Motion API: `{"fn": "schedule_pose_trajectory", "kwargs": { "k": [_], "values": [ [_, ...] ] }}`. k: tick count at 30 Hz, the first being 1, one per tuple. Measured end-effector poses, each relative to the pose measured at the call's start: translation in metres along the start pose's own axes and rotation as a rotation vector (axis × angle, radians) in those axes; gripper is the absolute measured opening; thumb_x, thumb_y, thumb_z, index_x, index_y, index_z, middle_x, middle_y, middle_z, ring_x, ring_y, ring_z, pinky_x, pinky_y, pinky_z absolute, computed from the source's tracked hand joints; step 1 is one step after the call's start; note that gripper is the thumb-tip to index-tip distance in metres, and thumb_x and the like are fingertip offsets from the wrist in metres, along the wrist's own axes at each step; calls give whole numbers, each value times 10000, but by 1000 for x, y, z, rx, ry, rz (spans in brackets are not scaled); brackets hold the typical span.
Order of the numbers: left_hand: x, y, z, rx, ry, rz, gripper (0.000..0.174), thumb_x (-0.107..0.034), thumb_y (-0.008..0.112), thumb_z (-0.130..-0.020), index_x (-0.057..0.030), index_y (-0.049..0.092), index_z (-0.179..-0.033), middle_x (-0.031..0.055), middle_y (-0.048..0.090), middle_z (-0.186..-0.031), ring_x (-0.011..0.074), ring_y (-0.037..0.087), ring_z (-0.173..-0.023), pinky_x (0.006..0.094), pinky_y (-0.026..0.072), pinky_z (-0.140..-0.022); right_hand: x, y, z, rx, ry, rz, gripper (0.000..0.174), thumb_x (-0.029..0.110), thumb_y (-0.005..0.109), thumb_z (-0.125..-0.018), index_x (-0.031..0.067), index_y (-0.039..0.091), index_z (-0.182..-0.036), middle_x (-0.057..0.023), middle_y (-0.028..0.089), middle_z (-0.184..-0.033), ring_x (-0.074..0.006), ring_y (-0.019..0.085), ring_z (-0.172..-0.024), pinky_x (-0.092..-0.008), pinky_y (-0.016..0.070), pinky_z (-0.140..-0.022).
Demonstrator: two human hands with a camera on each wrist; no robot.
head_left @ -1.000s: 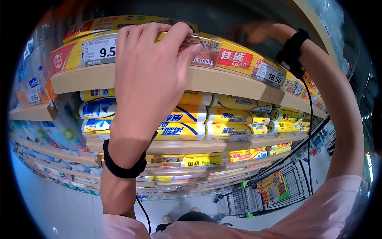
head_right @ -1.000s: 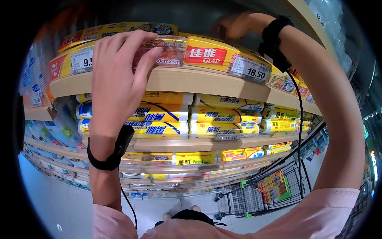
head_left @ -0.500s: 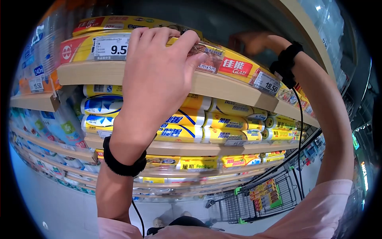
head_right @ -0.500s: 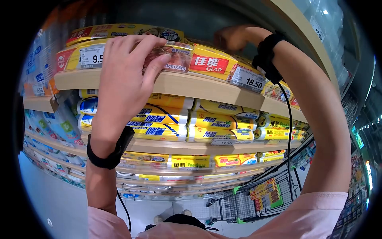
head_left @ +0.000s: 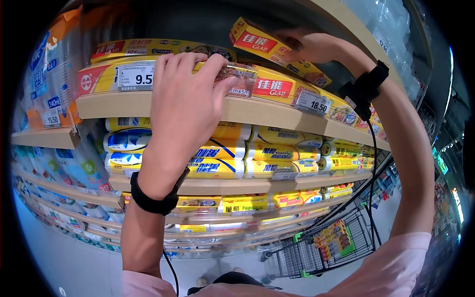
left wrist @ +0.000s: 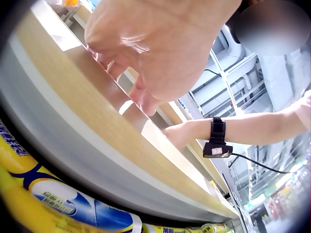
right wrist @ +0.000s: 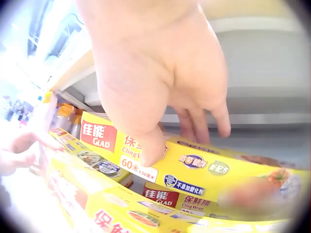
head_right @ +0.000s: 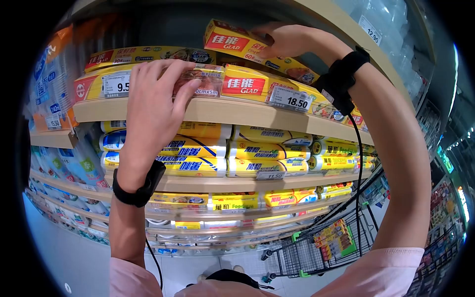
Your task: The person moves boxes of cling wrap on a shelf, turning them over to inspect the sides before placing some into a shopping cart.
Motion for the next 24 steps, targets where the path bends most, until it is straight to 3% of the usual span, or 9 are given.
{"fn": "schedule_pose_trajectory", "kwargs": {
  "k": [3,5,6,9,12,15,16,19,24],
  "values": [
    [1,-2,-3,35,-17,23,334,-236,682,-906,-65,637,-1189,137,655,-1103,336,538,-1063,435,412,-968,32,-17,19,-121,-132,79,680,288,712,-925,63,416,-1495,-185,602,-1343,-261,629,-1125,-357,502,-963],
    [2,-3,-6,71,-74,69,413,-245,688,-902,-50,592,-1254,161,659,-1114,343,543,-1063,440,412,-973,49,-25,31,-91,-74,66,620,246,722,-909,58,478,-1447,-170,634,-1312,-296,619,-1166,-378,507,-971],
    [5,-4,-6,63,-106,108,544,-256,700,-895,-26,515,-1352,194,661,-1118,361,561,-1074,451,420,-984,52,-27,34,-130,-111,71,617,248,720,-910,72,479,-1450,-168,640,-1297,-300,615,-1167,-390,509,-966],
    [5,-11,-11,70,-187,175,567,-276,695,-918,-12,490,-1376,190,668,-1048,338,621,-1034,461,437,-979,60,-33,43,-183,-201,65,602,251,711,-916,108,484,-1455,-160,642,-1264,-306,602,-1165,-413,512,-953],
    [4,-21,-21,-18,-132,299,606,-228,728,-892,-89,480,-1426,188,637,-1155,331,621,-1084,449,495,-936,71,-41,58,-258,-247,60,587,256,707,-921,138,493,-1455,-153,627,-1235,-306,591,-1157,-430,509,-951],
    [3,-33,-24,-134,-13,314,626,-180,765,-857,-156,500,-1424,173,606,-1227,331,625,-1103,416,538,-888,86,-49,69,-259,-277,36,607,267,695,-929,182,468,-1485,-134,609,-1228,-304,571,-1148,-429,508,-945],
    [5,-37,-27,-152,10,326,605,-137,779,-835,-148,537,-1389,156,623,-1207,325,640,-1079,384,557,-855,90,-52,72,-242,-283,20,619,272,689,-932,199,454,-1500,-125,602,-1229,-304,562,-1144,-426,508,-942],
    [6,-48,-31,-142,-8,397,547,-111,768,-832,-132,582,-1345,129,650,-1208,281,655,-1059,376,525,-920,95,-59,76,-285,-347,40,607,243,728,-900,180,498,-1458,-145,604,-1234,-321,578,-1163,-453,494,-966],
    [5,-58,-35,-92,-52,415,427,-149,749,-879,-85,640,-1286,115,686,-1197,200,668,-1061,321,545,-896,98,-67,82,-330,-409,74,579,200,751,-867,158,553,-1410,-144,643,-1215,-317,597,-1166,-444,475,-993]
  ]
}}
Point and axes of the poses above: each hand's wrist, its own z-axis away from the middle knuckle, its own y-axis out of the palm, x = y × z, the point moved 6 cm from there along -z, towards the middle knuckle
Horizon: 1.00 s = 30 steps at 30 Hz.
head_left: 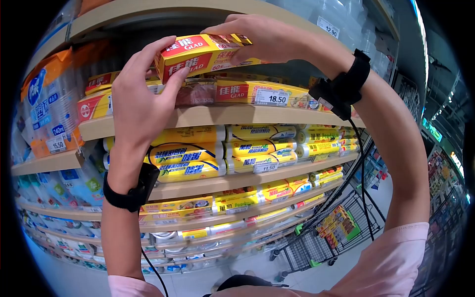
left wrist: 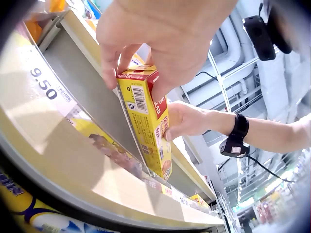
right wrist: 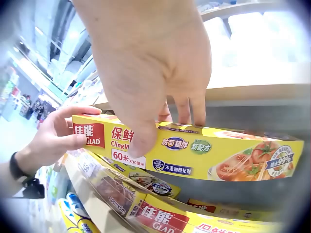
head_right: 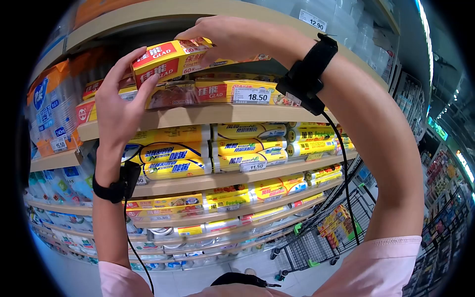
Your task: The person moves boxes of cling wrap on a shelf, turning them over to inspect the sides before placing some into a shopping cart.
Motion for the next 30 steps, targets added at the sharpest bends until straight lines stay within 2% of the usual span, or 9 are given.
{"fn": "schedule_pose_trajectory", "kwargs": {
  "k": [6,10,13,17,20,23,24,27,30],
  "values": [
    [-11,-5,2,2,26,-112,390,-178,764,-872,-74,677,-1237,116,692,-1190,199,679,-1038,288,556,-832,6,-2,4,57,93,20,623,202,786,-837,134,550,-1409,-135,634,-1250,-302,588,-1188,-442,483,-1009],
    [-14,-4,8,26,-48,-51,399,-168,776,-861,-60,679,-1233,116,693,-1192,171,682,-1018,267,560,-753,5,7,6,92,130,-14,648,203,788,-834,135,522,-1421,-120,608,-1314,-290,549,-1253,-446,475,-1064],
    [-20,-1,9,44,-128,43,367,-131,788,-823,-41,694,-1166,137,716,-1085,227,706,-936,310,562,-730,1,6,11,43,109,-43,654,204,791,-829,133,514,-1418,-116,607,-1320,-292,545,-1263,-448,474,-1074],
    [-26,3,10,-45,-159,130,355,-106,800,-818,-20,700,-1148,137,719,-1061,202,703,-931,288,565,-718,-2,2,21,-11,87,-79,599,126,754,-846,101,513,-1394,-113,601,-1343,-308,562,-1257,-440,501,-1034],
    [-33,5,13,-83,-149,113,339,-101,800,-824,-16,705,-1138,122,715,-1065,176,692,-922,274,553,-712,-17,3,36,-107,90,-113,558,191,760,-869,96,530,-1368,-135,623,-1284,-319,561,-1233,-440,489,-1016],
    [-39,9,14,-108,-149,127,324,-97,797,-831,-17,709,-1133,107,711,-1073,158,682,-922,265,542,-709,-39,-5,65,-122,234,-63,541,199,750,-881,86,532,-1363,-145,643,-1222,-323,587,-1181,-434,493,-998],
    [-41,12,14,-111,-146,131,330,-100,795,-840,-18,706,-1148,107,709,-1080,151,678,-933,259,536,-724,-53,-3,77,-156,205,-91,522,196,736,-891,73,531,-1356,-160,649,-1186,-337,600,-1140,-428,495,-986],
    [-41,24,12,-103,-177,162,351,-107,795,-847,-8,697,-1169,115,711,-1080,143,676,-934,254,530,-744,-82,-2,111,-136,282,-49,514,117,713,-895,72,513,-1366,-135,615,-1259,-304,595,-1159,-397,505,-995],
    [-49,43,10,-84,-220,206,358,-117,783,-864,1,689,-1189,117,723,-1058,130,674,-940,249,530,-781,-116,4,154,-208,368,-3,482,174,693,-926,56,507,-1355,-141,607,-1289,-301,581,-1189,-403,491,-1019]
  ]
}}
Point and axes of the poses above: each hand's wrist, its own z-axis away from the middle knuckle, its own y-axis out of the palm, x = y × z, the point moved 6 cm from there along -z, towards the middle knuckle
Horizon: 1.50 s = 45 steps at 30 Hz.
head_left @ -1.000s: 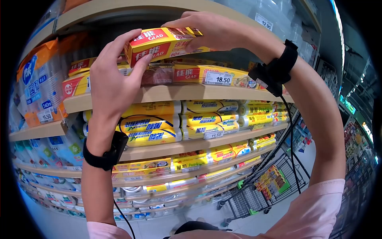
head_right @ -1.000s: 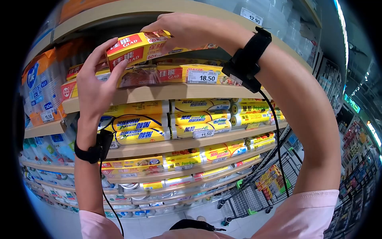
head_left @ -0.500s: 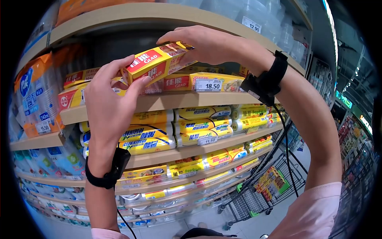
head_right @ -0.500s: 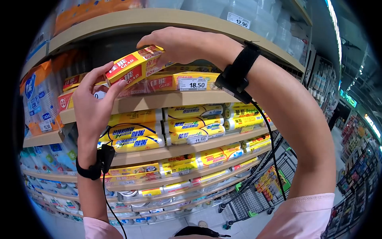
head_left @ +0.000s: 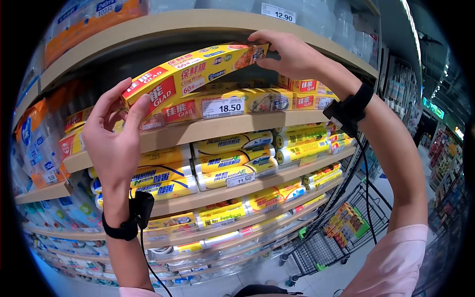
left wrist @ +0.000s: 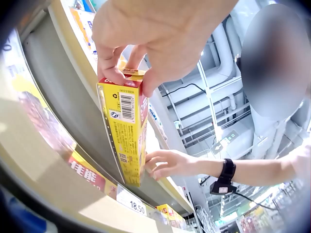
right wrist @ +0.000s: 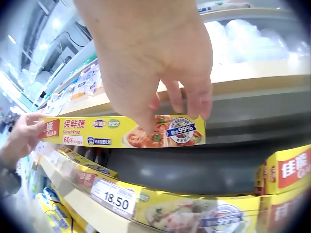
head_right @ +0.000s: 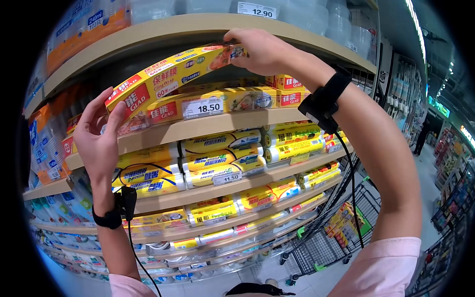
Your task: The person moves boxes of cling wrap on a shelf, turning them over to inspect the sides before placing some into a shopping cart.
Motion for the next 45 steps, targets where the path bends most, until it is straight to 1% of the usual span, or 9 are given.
{"fn": "schedule_pose_trajectory", "kwargs": {
  "k": [2,6,9,13,14,24,30,37,45],
  "values": [
    [0,16,1,18,-27,38,343,-121,763,-888,11,682,-1194,116,725,-1047,119,671,-940,246,538,-808,-37,3,15,-59,39,31,486,262,676,-952,70,510,-1367,-163,600,-1306,-298,618,-1143,-397,517,-973],
    [-14,59,9,71,-103,141,340,-122,730,-923,38,658,-1214,106,711,-1030,100,657,-919,246,560,-838,-81,-11,54,-138,200,-48,554,411,641,-956,24,543,-1340,-240,630,-1267,-385,595,-1205,-452,486,-1010],
    [-24,89,12,107,-123,126,357,-176,714,-944,4,664,-1248,80,706,-1066,81,650,-939,212,522,-842,-116,-19,83,-152,232,-137,556,417,643,-955,35,546,-1346,-239,630,-1270,-388,589,-1214,-472,490,-988],
    [-44,125,12,96,-107,173,336,-152,714,-938,22,664,-1221,78,700,-1005,82,643,-897,230,536,-808,-169,-18,120,-133,349,-437,542,391,660,-952,49,542,-1355,-238,664,-1204,-303,684,-1069,-410,531,-910],
    [-49,137,12,112,-99,156,332,-171,700,-949,14,666,-1223,71,699,-998,73,635,-896,227,524,-808,-180,-21,129,-224,271,-402,509,345,675,-953,50,544,-1347,-216,703,-1124,-248,715,-969,-361,544,-859],
    [-45,266,3,269,-159,272,337,-263,628,-1009,-55,649,-1272,37,683,-1069,66,619,-976,231,506,-888,-293,-12,195,-336,350,-536,397,203,707,-932,46,609,-1284,-180,741,-976,-216,722,-915,-329,546,-768],
    [-52,328,-10,410,-169,202,347,-235,630,-1006,-25,626,-1283,58,704,-1061,84,640,-986,237,515,-901,-338,-4,217,-377,451,-568,366,128,683,-933,45,612,-1283,-168,744,-981,-216,721,-937,-325,548,-792],
    [-43,356,-22,309,-177,-32,395,-245,729,-926,16,668,-1215,143,754,-983,118,698,-921,252,525,-821,-366,9,223,-391,487,-609,408,111,653,-935,13,577,-1324,-201,730,-1056,-230,715,-981,-335,546,-843],
    [-19,377,-42,254,-186,-81,376,-221,684,-926,5,671,-1227,176,739,-1086,214,704,-1011,322,508,-902,-380,32,211,-327,552,-796,466,154,630,-943,-27,534,-1362,-195,688,-1158,-207,661,-1050,-322,489,-926]
  ]
}}
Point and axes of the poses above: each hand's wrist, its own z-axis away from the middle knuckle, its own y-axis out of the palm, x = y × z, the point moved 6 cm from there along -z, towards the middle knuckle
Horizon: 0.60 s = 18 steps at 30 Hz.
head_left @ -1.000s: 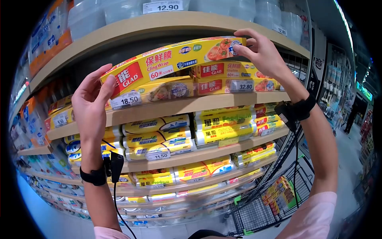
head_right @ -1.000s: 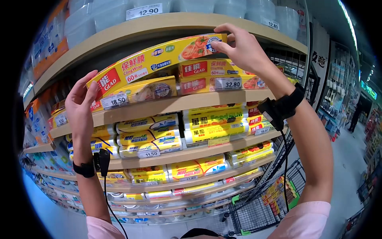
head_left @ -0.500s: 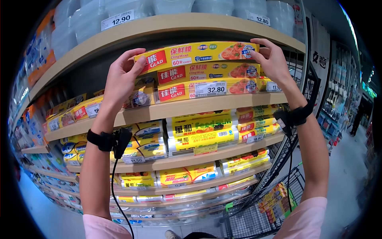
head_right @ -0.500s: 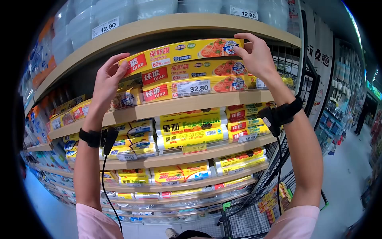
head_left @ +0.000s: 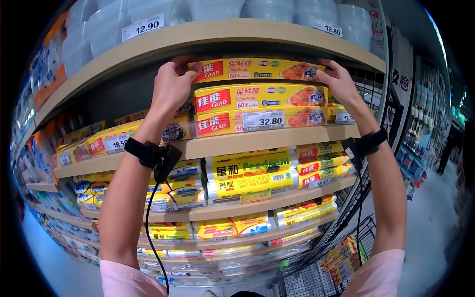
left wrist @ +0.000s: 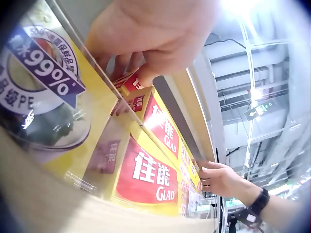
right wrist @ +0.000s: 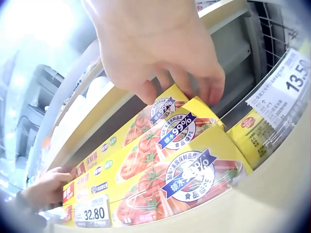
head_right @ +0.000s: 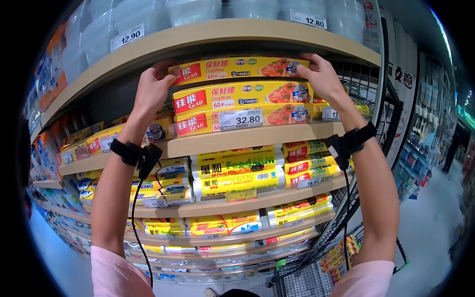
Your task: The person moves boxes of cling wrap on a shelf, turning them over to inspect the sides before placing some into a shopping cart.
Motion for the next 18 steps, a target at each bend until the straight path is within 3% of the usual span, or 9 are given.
{"fn": "schedule_pose_trajectory", "kwargs": {
  "k": [3,6,10,18],
  "values": [
    [1,5,-2,44,-94,-40,390,-232,674,-940,9,658,-1246,181,729,-1121,236,691,-1050,330,499,-923,-7,-1,-8,-3,9,-12,480,148,633,-932,-34,528,-1363,-186,673,-1176,-210,652,-1066,-324,479,-953],
    [0,12,3,80,-117,-20,382,-193,641,-981,46,608,-1277,177,710,-1140,166,649,-1008,292,485,-894,-11,-1,-15,8,1,41,487,135,629,-920,-41,524,-1362,-177,673,-1164,-215,653,-1065,-325,480,-960],
    [2,15,6,127,-154,80,376,-202,609,-996,26,608,-1295,175,701,-1156,178,647,-1009,296,484,-891,-14,1,-18,30,-7,86,493,126,628,-911,-41,520,-1362,-183,661,-1184,-215,651,-1072,-318,482,-951],
    [3,19,8,184,-260,140,378,-100,513,-991,8,583,-1346,153,674,-1209,186,628,-1054,300,472,-924,-21,9,-21,43,-1,50,530,268,642,-939,-74,532,-1329,-200,689,-1132,-196,657,-1025,-313,499,-909]
  ]
}}
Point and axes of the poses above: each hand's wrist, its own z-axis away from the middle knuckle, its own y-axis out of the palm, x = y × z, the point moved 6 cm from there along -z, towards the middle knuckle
